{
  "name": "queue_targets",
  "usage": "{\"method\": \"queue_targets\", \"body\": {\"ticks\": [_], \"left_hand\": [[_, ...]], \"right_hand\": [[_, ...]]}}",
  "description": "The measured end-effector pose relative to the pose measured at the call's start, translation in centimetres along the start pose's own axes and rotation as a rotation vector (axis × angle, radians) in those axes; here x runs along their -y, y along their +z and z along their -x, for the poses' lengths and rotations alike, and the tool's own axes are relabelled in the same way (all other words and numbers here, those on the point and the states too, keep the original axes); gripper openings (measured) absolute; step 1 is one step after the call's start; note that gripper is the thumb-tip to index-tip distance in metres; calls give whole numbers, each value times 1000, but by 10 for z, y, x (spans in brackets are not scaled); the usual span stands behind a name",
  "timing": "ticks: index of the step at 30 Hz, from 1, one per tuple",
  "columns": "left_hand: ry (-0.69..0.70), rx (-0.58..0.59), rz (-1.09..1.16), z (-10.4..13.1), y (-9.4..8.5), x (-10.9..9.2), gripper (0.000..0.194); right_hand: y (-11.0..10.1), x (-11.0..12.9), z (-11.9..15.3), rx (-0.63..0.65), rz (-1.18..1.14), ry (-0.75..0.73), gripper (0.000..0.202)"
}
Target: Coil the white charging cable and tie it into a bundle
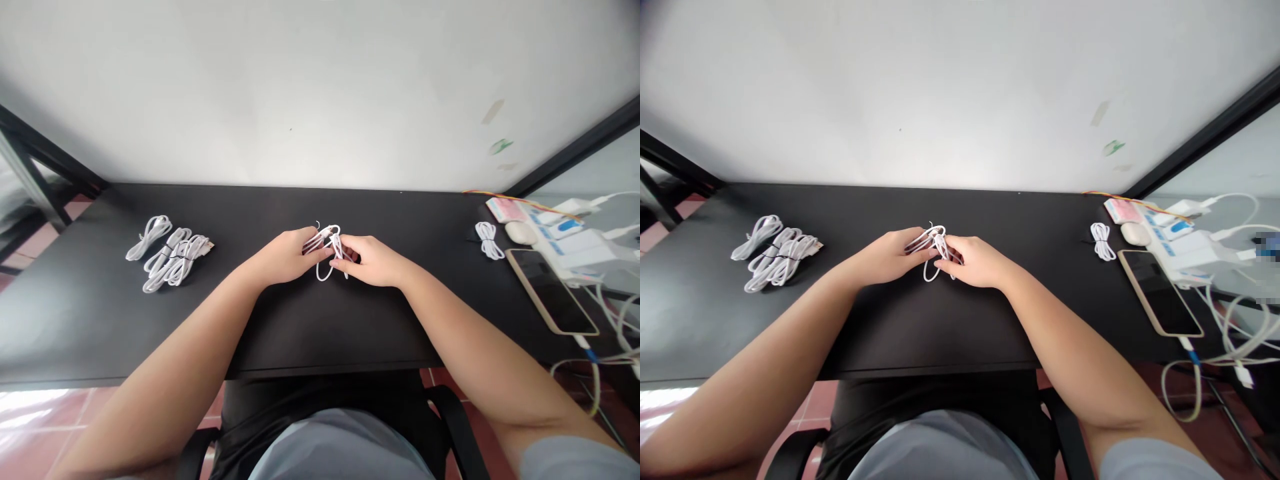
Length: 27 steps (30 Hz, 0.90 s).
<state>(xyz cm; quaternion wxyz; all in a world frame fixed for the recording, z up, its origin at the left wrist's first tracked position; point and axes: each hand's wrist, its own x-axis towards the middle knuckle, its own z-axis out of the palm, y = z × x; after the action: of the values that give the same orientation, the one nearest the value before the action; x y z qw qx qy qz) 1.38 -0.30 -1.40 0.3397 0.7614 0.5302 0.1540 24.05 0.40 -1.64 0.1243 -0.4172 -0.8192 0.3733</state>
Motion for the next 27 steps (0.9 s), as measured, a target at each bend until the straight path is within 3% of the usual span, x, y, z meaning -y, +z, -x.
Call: {"method": "queue_targets", "body": {"ticks": [27], "left_hand": [[1, 5, 10, 0, 0, 1, 50]], "right_hand": [[-1, 2, 1, 13, -21, 9, 26]]}}
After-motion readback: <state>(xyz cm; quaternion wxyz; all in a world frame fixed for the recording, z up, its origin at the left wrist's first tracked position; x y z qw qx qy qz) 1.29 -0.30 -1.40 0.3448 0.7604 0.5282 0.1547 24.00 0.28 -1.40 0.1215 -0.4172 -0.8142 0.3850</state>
